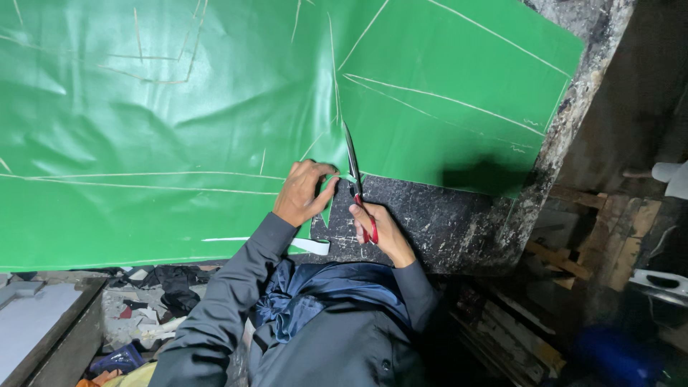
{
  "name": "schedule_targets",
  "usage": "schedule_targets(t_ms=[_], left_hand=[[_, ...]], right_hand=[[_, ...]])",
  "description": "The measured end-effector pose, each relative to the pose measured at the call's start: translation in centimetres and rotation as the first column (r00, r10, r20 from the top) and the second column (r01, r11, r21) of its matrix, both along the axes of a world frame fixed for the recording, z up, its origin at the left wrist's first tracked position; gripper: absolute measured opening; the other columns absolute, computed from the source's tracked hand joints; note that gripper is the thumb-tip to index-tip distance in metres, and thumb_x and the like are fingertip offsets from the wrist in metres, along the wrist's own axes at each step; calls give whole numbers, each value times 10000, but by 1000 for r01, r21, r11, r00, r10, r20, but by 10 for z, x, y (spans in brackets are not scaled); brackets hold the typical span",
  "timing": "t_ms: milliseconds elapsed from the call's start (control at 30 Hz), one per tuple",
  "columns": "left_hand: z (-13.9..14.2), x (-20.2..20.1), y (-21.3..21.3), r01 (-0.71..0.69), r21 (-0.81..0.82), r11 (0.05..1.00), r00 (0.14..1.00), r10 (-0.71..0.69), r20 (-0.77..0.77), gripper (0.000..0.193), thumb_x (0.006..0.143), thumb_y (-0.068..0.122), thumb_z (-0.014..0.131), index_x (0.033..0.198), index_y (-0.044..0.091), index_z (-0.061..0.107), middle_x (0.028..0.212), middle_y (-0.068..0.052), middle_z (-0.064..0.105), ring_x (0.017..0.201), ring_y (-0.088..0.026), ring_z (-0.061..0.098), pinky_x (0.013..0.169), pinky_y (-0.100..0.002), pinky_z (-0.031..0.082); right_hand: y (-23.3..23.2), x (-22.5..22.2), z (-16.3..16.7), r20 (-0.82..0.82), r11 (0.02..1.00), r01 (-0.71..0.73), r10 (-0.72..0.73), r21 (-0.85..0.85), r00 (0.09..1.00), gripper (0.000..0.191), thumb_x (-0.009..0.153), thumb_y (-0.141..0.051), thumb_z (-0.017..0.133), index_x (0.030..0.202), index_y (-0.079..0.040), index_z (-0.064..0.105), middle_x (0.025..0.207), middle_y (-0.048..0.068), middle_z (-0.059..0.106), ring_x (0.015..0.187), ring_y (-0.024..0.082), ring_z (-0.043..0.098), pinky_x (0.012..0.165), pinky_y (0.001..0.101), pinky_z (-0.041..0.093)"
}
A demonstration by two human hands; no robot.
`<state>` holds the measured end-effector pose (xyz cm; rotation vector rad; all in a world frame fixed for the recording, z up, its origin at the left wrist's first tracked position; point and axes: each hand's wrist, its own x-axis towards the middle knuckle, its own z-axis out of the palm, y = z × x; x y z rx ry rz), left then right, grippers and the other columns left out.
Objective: The person places a paper pattern on a large green sheet of material and traces its outline with a white marker. They then use scissors to cut the material along the traced lines, separating the patterned piece from the main sheet.
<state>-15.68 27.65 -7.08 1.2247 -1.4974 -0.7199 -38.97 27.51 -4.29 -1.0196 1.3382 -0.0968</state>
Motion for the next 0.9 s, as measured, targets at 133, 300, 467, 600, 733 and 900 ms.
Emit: schedule_targets(t_ms=[133, 300, 467, 600, 733, 900], left_hand=[[-1, 0, 0, -7, -6, 1000, 1000, 7, -2, 252, 920, 85, 759, 1124, 70, 612, 1035, -55, 679, 851, -248, 590, 812, -385, 451], [-1, 0, -1, -1, -6, 1000, 1000, 1, -12, 257, 912, 89, 758, 1122, 65, 612, 1025, -62, 673, 842, -248, 588, 802, -387, 451], [0, 2, 0, 0, 14, 1000, 1000, 0, -19, 252, 907, 90, 766, 1109, 71, 618, 980, -64, 652, 833, -251, 582, 796, -389, 451], [0, 2, 0, -4, 5, 1000, 1000, 5, -25, 252, 910, 91, 762, 1113, 74, 615, 991, -69, 651, 846, -254, 583, 800, -388, 457], [0, 3, -1, -9, 16, 1000, 1000, 9, -23, 254, 907, 91, 761, 1113, 72, 614, 981, -69, 649, 839, -257, 585, 794, -393, 457], [1, 3, -2, -2, 23, 1000, 1000, 2, -24, 255, 906, 85, 761, 1115, 61, 618, 978, -74, 657, 840, -265, 596, 793, -398, 454]], right_hand=[[-20, 12, -5, 92, 996, 85, -88, 37, 992, 449, 987, -485, 626, 835, -66, 567, 672, -10, 549, 557, 89, 566, 526, 267, 497], [-31, 17, 8, -122, 1000, -7, 4, -23, 992, 460, 972, -472, 631, 796, -49, 582, 629, 4, 525, 507, 106, 550, 490, 275, 467], [-46, 30, 11, 40, 999, 38, -37, -19, 998, 465, 977, -503, 625, 811, -71, 576, 650, -17, 536, 527, 79, 553, 497, 252, 484], [-55, 36, 17, -61, 998, 16, -19, -54, 998, 479, 967, -496, 657, 793, -64, 548, 645, -20, 500, 509, 71, 512, 446, 244, 430], [-61, 41, 26, -79, 998, 9, -13, -55, 997, 470, 964, -481, 663, 781, -57, 580, 619, -4, 511, 483, 78, 525, 444, 234, 444], [-69, 51, 29, -86, 996, 13, -20, -83, 996, 442, 957, -450, 691, 794, -50, 602, 641, -26, 510, 496, 56, 515, 433, 224, 426]])
